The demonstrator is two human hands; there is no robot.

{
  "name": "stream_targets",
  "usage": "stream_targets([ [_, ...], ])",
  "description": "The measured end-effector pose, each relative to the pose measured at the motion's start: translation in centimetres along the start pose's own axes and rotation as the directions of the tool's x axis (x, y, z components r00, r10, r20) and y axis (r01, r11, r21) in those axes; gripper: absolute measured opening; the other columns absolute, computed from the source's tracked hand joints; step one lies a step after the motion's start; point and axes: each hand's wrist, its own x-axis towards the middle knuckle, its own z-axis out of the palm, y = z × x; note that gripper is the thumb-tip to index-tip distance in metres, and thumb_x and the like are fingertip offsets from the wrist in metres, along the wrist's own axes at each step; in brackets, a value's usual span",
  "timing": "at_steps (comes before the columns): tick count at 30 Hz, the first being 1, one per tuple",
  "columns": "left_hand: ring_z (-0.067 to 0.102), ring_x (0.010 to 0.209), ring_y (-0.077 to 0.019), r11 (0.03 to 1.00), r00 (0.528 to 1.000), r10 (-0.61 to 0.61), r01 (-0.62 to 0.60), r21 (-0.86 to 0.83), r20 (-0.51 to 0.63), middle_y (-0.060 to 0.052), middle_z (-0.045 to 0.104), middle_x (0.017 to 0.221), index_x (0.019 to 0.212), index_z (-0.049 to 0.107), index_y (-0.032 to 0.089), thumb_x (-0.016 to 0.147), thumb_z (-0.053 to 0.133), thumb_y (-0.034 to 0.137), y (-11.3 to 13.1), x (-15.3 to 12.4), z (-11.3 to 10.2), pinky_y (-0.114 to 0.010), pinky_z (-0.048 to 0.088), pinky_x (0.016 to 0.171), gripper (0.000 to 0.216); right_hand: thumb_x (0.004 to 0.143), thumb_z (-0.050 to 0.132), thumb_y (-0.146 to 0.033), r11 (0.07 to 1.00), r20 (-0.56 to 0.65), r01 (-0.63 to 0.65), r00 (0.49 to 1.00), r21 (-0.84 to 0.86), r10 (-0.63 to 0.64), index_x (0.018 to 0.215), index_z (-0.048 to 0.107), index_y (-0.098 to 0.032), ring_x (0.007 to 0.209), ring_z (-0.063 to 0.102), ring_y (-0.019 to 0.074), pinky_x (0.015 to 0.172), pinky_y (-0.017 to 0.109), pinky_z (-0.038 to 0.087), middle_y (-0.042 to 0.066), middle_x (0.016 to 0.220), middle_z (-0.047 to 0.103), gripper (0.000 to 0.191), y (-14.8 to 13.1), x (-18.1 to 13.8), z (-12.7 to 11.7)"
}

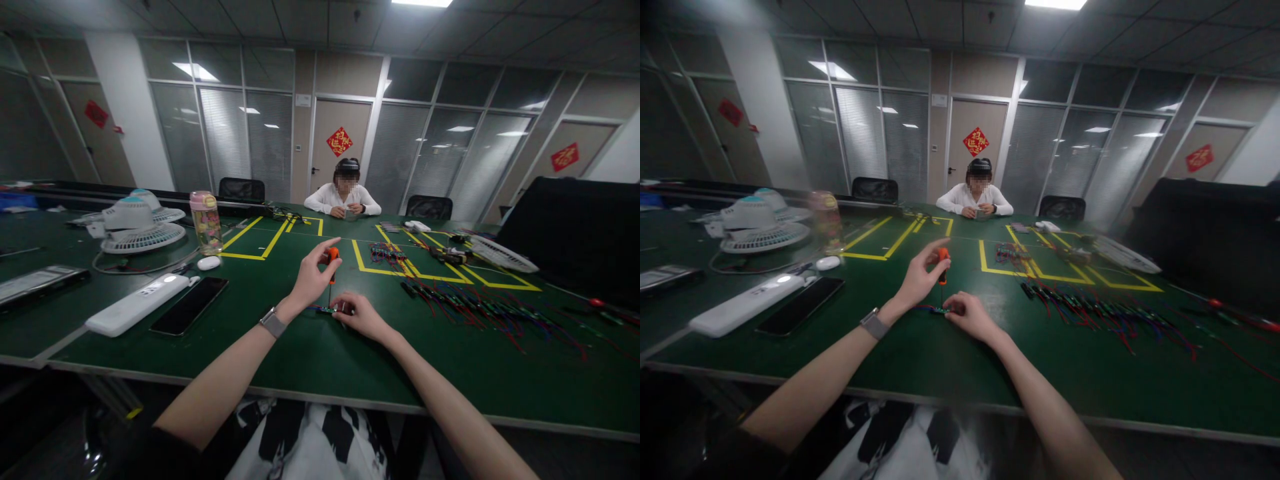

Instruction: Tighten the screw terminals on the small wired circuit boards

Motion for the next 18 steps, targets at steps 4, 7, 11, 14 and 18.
stream_targets([
  [4, 0.054, 0.085, -0.0142, 0.988, 0.998, 0.049, -0.042, 0.149, -0.047, -0.004, 0.054, 0.094, 0.107, 0.06, 0.021, 0.082, 0.055, 0.031, 0.68, -0.06, -0.13, -0.028, 0.044, 0.082, 0.027, 0.073, 0.062, -0.017, 1.0, -0.003, 0.003, 1.0, 0.003, -0.003, 0.087, 0.066, -0.017, 0.059, 0.049, 0.0098, 0.058, 0.022, 0.041, 0.0, 0.072, 0.056, 0.014, 0.14, -0.04, 0.05],
  [7, 0.057, 0.09, -0.0144, 1.0, 0.999, -0.015, 0.016, -0.005, 0.028, -0.006, 0.056, 0.102, 0.116, 0.056, 0.021, 0.089, 0.042, 0.03, 0.59, 0.06, -0.22, -0.027, 0.045, 0.082, 0.031, 0.073, 0.062, -0.018, 1.0, 0.0, -0.001, 1.0, 0.004, 0.001, 0.087, 0.066, -0.017, 0.059, 0.05, 0.0099, 0.058, 0.022, 0.041, 0.0, 0.073, 0.057, 0.014, 0.27, -0.05, 0.07],
  [11, 0.059, 0.08, -0.0131, 0.99, 0.996, -0.075, 0.08, -0.118, 0.042, -0.005, 0.06, 0.094, 0.116, 0.056, 0.019, 0.086, 0.047, 0.031, 0.15, 0.28, -0.26, -0.024, 0.047, 0.072, 0.033, 0.073, 0.063, -0.018, 1.0, 0.004, -0.006, 1.0, 0.007, 0.006, 0.087, 0.067, -0.017, 0.06, 0.05, 0.0099, 0.059, 0.022, 0.042, 0.0, 0.073, 0.056, 0.014, 0.2, 0.0, 0.08],
  [14, 0.057, 0.084, -0.0138, 1.0, 0.999, -0.02, 0.02, -0.012, -0.027, -0.004, 0.058, 0.096, 0.106, 0.063, 0.021, 0.082, 0.055, 0.032, 0.23, 0.35, -0.36, -0.025, 0.046, 0.077, 0.028, 0.073, 0.063, -0.017, 1.0, 0.004, -0.016, 1.0, 0.01, 0.016, 0.087, 0.067, -0.016, 0.059, 0.049, 0.0096, 0.058, 0.022, 0.042, 0.0, 0.072, 0.056, 0.014, -0.01, 0.03, 0.1],
  [18, 0.057, 0.095, -0.0151, 0.994, 0.999, -0.038, 0.039, -0.104, 0.012, -0.006, 0.06, 0.104, 0.112, 0.06, 0.02, 0.088, 0.043, 0.028, 0.48, 0.35, -0.41, -0.027, 0.045, 0.084, 0.03, 0.073, 0.063, -0.017, 0.999, -0.003, -0.038, 0.999, -0.006, 0.038, 0.088, 0.067, -0.016, 0.059, 0.049, 0.0099, 0.058, 0.022, 0.041, 0.0, 0.072, 0.056, 0.016, -0.21, 0.03, 0.11],
])
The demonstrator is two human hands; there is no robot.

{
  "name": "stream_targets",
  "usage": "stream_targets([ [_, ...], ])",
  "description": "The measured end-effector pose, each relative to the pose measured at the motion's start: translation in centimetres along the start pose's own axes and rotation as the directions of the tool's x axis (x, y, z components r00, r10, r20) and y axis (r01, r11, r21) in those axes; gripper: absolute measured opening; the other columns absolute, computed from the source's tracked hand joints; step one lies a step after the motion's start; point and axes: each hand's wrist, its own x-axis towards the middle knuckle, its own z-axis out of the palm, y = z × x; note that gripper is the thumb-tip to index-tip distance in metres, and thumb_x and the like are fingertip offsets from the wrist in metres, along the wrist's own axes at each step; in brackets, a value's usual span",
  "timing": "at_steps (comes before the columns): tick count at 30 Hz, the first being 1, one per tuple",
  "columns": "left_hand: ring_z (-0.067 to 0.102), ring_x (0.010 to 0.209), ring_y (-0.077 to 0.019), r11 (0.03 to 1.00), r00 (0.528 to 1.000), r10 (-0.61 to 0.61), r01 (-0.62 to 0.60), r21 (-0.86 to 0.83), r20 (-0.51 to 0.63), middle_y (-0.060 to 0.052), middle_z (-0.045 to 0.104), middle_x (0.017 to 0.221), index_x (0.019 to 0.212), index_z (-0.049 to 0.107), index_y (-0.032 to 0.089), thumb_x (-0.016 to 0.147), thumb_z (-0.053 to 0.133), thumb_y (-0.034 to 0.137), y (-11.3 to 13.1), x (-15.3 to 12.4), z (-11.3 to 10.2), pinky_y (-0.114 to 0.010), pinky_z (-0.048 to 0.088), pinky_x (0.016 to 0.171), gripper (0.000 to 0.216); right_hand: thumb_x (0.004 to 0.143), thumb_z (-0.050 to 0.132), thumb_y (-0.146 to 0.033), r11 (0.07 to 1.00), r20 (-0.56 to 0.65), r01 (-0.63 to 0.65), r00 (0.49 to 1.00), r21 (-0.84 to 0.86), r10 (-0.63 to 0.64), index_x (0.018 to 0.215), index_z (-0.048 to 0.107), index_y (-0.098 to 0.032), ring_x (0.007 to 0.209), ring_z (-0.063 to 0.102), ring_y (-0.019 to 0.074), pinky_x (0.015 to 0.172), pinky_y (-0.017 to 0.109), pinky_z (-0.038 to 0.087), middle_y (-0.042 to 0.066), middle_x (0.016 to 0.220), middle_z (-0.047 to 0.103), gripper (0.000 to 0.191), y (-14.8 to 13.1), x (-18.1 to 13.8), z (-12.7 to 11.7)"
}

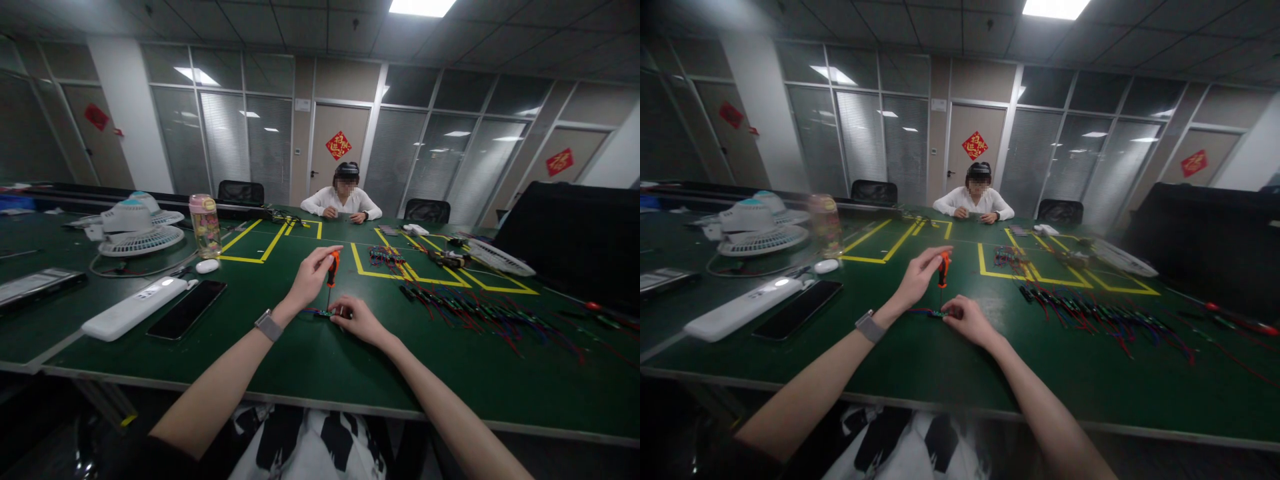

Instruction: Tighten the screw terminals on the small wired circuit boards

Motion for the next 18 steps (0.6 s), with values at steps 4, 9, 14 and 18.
stream_targets([
  [4, 0.059, 0.086, -0.0143, 0.999, 0.999, -0.024, 0.023, -0.024, -0.048, -0.006, 0.061, 0.099, 0.108, 0.062, 0.018, 0.086, 0.049, 0.029, -0.21, -0.05, 0.13, -0.026, 0.047, 0.078, 0.028, 0.074, 0.063, -0.018, 1.0, 0.011, -0.004, 1.0, -0.013, 0.004, 0.089, 0.069, -0.016, 0.061, 0.05, 0.0103, 0.06, 0.023, 0.041, 0.001, 0.074, 0.056, 0.016, -0.02, 0.0, -0.02],
  [9, 0.056, 0.099, -0.016, 1.0, 0.999, -0.022, 0.021, -0.005, -0.044, -0.007, 0.058, 0.109, 0.108, 0.063, 0.02, 0.086, 0.047, 0.028, -0.38, 0.21, -0.05, -0.027, 0.046, 0.083, 0.028, 0.074, 0.063, -0.018, 1.0, 0.026, -0.004, 1.0, -0.007, 0.005, 0.089, 0.069, -0.016, 0.062, 0.05, 0.0102, 0.06, 0.023, 0.042, 0.001, 0.075, 0.056, 0.016, 0.23, 0.06, 0.06],
  [14, 0.06, 0.087, -0.0152, 0.991, 0.997, -0.082, 0.08, -0.109, -0.011, -0.007, 0.063, 0.097, 0.112, 0.06, 0.017, 0.084, 0.051, 0.027, -0.56, 0.33, -0.17, -0.028, 0.048, 0.081, 0.031, 0.074, 0.063, -0.018, 1.0, 0.021, -0.002, 1.0, -0.006, 0.002, 0.087, 0.069, -0.015, 0.061, 0.05, 0.0103, 0.06, 0.023, 0.042, 0.002, 0.076, 0.057, 0.015, 0.32, 0.07, 0.11],
  [18, 0.059, 0.089, -0.0153, 0.999, 0.994, -0.045, 0.044, -0.004, -0.096, -0.006, 0.059, 0.102, 0.1, 0.066, 0.019, 0.079, 0.058, 0.032, -0.67, 0.2, -0.12, -0.026, 0.048, 0.078, 0.026, 0.074, 0.063, -0.018, 1.0, 0.02, -0.004, 1.0, -0.013, 0.005, 0.088, 0.069, -0.016, 0.061, 0.05, 0.0104, 0.06, 0.023, 0.042, 0.001, 0.074, 0.056, 0.015, 0.24, 0.07, 0.08],
])
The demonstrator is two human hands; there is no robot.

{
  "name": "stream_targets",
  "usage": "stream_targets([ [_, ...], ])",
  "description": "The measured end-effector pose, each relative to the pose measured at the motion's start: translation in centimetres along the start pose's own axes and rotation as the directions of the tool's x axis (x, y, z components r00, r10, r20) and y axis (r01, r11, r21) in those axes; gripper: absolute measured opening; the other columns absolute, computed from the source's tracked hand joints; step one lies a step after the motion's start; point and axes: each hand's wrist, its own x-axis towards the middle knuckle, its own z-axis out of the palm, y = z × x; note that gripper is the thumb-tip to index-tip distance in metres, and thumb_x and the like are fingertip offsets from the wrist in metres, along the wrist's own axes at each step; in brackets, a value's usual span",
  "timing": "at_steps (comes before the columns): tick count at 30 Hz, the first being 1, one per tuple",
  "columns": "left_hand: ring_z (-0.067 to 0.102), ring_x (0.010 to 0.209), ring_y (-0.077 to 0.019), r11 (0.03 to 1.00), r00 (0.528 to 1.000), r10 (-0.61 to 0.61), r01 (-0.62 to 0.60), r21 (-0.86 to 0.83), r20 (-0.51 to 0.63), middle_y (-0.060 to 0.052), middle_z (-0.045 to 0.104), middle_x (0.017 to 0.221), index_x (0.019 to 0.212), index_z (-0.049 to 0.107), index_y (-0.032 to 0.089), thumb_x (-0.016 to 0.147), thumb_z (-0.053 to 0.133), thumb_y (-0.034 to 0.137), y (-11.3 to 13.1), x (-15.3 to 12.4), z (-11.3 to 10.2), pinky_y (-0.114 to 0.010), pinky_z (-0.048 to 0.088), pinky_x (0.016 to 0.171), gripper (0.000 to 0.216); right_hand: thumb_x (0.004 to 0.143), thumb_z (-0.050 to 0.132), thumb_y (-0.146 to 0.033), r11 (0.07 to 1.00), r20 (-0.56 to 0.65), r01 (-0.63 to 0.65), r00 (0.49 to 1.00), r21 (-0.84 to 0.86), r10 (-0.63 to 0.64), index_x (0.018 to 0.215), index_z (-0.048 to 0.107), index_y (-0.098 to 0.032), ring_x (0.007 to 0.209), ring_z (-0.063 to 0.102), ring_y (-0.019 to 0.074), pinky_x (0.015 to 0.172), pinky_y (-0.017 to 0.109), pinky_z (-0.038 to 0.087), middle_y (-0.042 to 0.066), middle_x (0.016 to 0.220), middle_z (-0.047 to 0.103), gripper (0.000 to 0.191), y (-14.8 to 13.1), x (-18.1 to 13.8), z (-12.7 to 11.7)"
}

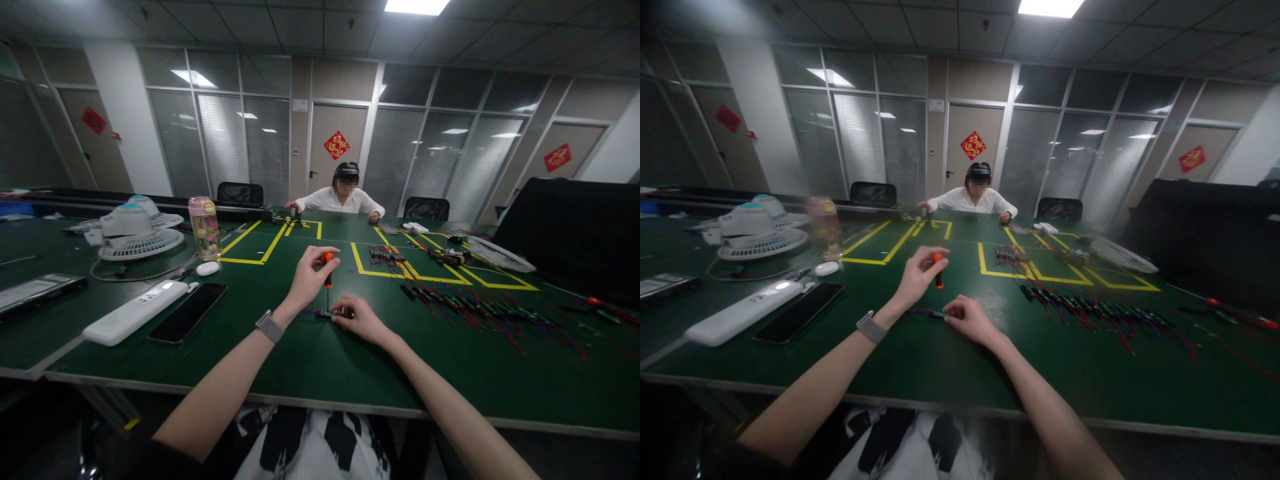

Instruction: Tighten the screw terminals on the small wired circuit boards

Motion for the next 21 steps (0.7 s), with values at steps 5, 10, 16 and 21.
stream_targets([
  [5, 0.061, 0.092, -0.0159, 0.985, 0.992, -0.041, 0.06, -0.16, 0.118, -0.007, 0.064, 0.103, 0.114, 0.059, 0.018, 0.087, 0.045, 0.028, 0.28, 0.11, -0.09, -0.03, 0.047, 0.084, 0.032, 0.074, 0.063, -0.019, 1.0, 0.004, 0.005, 1.0, 0.017, -0.005, 0.088, 0.069, -0.016, 0.062, 0.05, 0.0108, 0.06, 0.023, 0.043, 0.002, 0.077, 0.057, 0.015, 0.1, -0.01, 0.0],
  [10, 0.06, 0.082, -0.0143, 0.998, 0.999, -0.014, 0.016, -0.064, 0.031, -0.006, 0.063, 0.094, 0.101, 0.066, 0.018, 0.078, 0.059, 0.031, 0.13, 0.05, -0.1, -0.026, 0.049, 0.075, 0.027, 0.074, 0.063, -0.018, 1.0, 0.001, 0.017, 1.0, 0.009, -0.017, 0.088, 0.069, -0.016, 0.061, 0.05, 0.0104, 0.06, 0.023, 0.042, 0.001, 0.075, 0.056, 0.015, 0.1, -0.03, -0.02],
  [16, 0.06, 0.095, -0.0162, 0.988, 0.993, -0.045, 0.06, -0.144, 0.107, -0.008, 0.063, 0.106, 0.114, 0.06, 0.018, 0.087, 0.043, 0.026, 0.32, 0.18, -0.28, -0.03, 0.046, 0.085, 0.032, 0.074, 0.064, -0.017, 1.0, -0.002, 0.007, 1.0, 0.02, -0.007, 0.088, 0.069, -0.016, 0.06, 0.05, 0.0102, 0.059, 0.023, 0.042, 0.002, 0.075, 0.057, 0.015, 0.01, -0.02, 0.01],
  [21, 0.061, 0.086, -0.016, 0.996, 0.999, -0.032, 0.036, -0.085, 0.044, -0.007, 0.065, 0.096, 0.104, 0.064, 0.017, 0.08, 0.057, 0.028, 0.25, 0.01, -0.07, -0.029, 0.048, 0.078, 0.027, 0.073, 0.064, -0.017, 1.0, -0.011, 0.008, 1.0, 0.011, -0.007, 0.087, 0.07, -0.016, 0.06, 0.05, 0.0098, 0.059, 0.022, 0.042, 0.001, 0.074, 0.057, 0.015, 0.03, 0.04, 0.08],
])
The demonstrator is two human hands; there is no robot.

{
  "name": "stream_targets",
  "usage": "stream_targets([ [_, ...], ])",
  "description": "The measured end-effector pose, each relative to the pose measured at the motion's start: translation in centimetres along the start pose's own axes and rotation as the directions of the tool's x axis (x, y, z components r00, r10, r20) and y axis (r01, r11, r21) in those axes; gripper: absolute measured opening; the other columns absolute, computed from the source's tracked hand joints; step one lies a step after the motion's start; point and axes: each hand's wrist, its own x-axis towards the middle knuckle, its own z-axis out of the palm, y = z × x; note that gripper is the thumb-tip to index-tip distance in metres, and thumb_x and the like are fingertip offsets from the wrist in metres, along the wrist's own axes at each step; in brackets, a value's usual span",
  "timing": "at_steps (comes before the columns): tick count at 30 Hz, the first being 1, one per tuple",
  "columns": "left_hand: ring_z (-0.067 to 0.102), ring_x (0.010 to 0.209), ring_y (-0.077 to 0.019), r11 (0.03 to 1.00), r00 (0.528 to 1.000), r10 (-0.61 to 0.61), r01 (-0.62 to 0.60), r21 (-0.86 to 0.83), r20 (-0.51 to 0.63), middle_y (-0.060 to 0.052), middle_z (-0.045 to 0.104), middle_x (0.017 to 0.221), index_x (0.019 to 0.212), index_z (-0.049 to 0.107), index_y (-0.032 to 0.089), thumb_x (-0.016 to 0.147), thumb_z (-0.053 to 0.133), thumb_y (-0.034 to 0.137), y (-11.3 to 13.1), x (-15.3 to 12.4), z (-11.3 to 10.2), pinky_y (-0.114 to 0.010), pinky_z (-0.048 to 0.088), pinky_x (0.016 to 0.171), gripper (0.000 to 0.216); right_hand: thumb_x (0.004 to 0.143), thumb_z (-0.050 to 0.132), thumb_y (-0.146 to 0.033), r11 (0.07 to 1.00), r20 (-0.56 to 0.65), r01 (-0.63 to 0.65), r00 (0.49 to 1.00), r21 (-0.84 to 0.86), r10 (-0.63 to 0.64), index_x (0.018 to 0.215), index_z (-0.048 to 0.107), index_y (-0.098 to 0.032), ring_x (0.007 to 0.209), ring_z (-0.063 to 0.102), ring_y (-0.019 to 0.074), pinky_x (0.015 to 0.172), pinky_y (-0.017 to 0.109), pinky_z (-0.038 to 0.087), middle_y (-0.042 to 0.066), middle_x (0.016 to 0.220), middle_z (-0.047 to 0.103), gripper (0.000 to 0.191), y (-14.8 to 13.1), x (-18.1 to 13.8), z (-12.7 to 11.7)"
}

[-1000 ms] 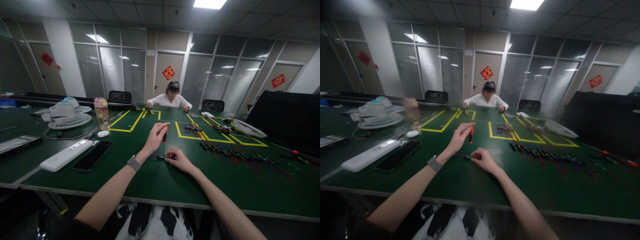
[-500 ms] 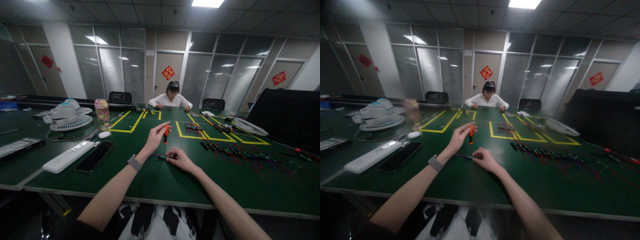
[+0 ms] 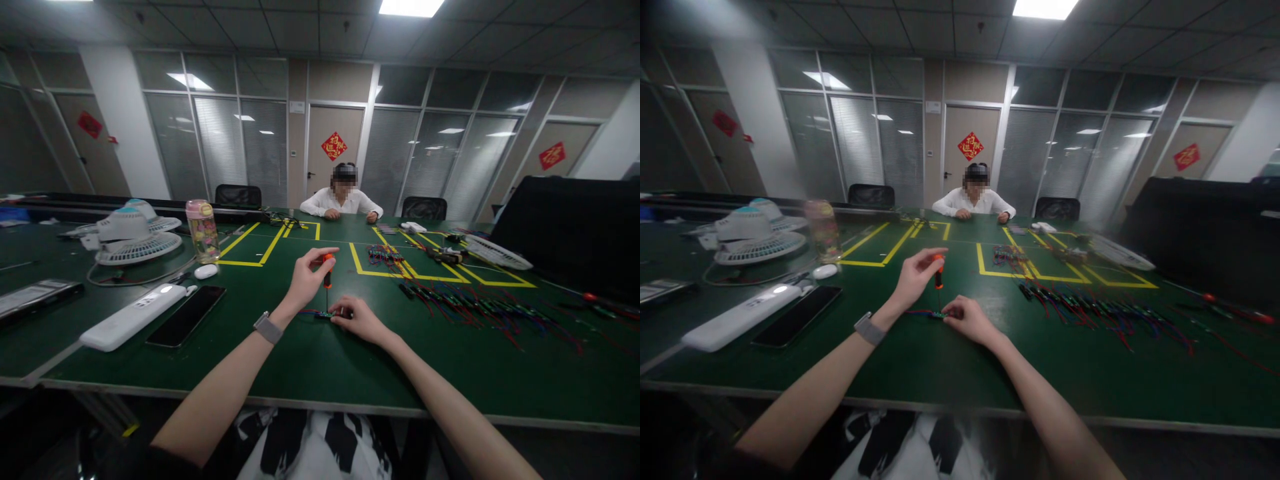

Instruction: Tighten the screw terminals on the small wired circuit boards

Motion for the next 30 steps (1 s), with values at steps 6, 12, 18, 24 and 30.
stream_targets([
  [6, 0.06, 0.093, -0.0156, 0.999, 0.998, -0.018, 0.019, -0.026, 0.062, -0.007, 0.062, 0.106, 0.113, 0.061, 0.02, 0.086, 0.047, 0.028, 0.12, 0.06, -0.04, -0.029, 0.046, 0.083, 0.031, 0.073, 0.064, -0.017, 1.0, -0.003, 0.0, 1.0, 0.016, 0.0, 0.086, 0.069, -0.016, 0.061, 0.05, 0.0101, 0.06, 0.022, 0.042, 0.001, 0.075, 0.057, 0.014, 0.01, -0.04, -0.02],
  [12, 0.061, 0.084, -0.0151, 1.0, 1.0, -0.01, 0.01, -0.005, 0.006, -0.007, 0.064, 0.096, 0.106, 0.063, 0.017, 0.079, 0.058, 0.03, -0.19, 0.01, -0.07, -0.027, 0.048, 0.078, 0.031, 0.073, 0.064, -0.017, 1.0, 0.004, -0.002, 1.0, 0.012, 0.002, 0.086, 0.07, -0.016, 0.06, 0.05, 0.0101, 0.059, 0.023, 0.042, 0.001, 0.074, 0.057, 0.015, -0.05, -0.02, -0.07],
  [18, 0.06, 0.091, -0.0148, 0.999, 0.999, -0.014, 0.015, -0.028, 0.041, -0.007, 0.062, 0.107, 0.111, 0.062, 0.02, 0.085, 0.048, 0.029, -0.01, 0.08, -0.08, -0.027, 0.046, 0.082, 0.03, 0.073, 0.064, -0.016, 1.0, 0.013, -0.006, 1.0, 0.012, 0.006, 0.087, 0.07, -0.015, 0.062, 0.051, 0.0106, 0.06, 0.023, 0.042, 0.002, 0.076, 0.057, 0.015, -0.06, -0.03, -0.1],
  [24, 0.061, 0.083, -0.0147, 0.997, 0.999, -0.043, 0.043, -0.064, 0.0, -0.007, 0.066, 0.095, 0.107, 0.063, 0.016, 0.08, 0.056, 0.028, 0.21, 0.05, -0.08, -0.027, 0.048, 0.078, 0.03, 0.073, 0.063, -0.015, 1.0, 0.012, -0.008, 1.0, 0.02, 0.008, 0.087, 0.069, -0.016, 0.06, 0.05, 0.0096, 0.06, 0.022, 0.042, 0.001, 0.076, 0.057, 0.015, -0.18, -0.05, -0.14],
  [30, 0.059, 0.091, -0.0146, 0.998, 1.0, -0.027, 0.028, -0.051, 0.011, -0.007, 0.063, 0.103, 0.109, 0.063, 0.018, 0.083, 0.051, 0.028, -0.16, 0.12, 0.0, -0.025, 0.045, 0.08, 0.03, 0.073, 0.064, -0.016, 1.0, 0.013, -0.009, 1.0, 0.019, 0.008, 0.087, 0.07, -0.015, 0.06, 0.05, 0.0097, 0.059, 0.022, 0.042, 0.001, 0.075, 0.057, 0.015, -0.06, -0.01, -0.08],
])
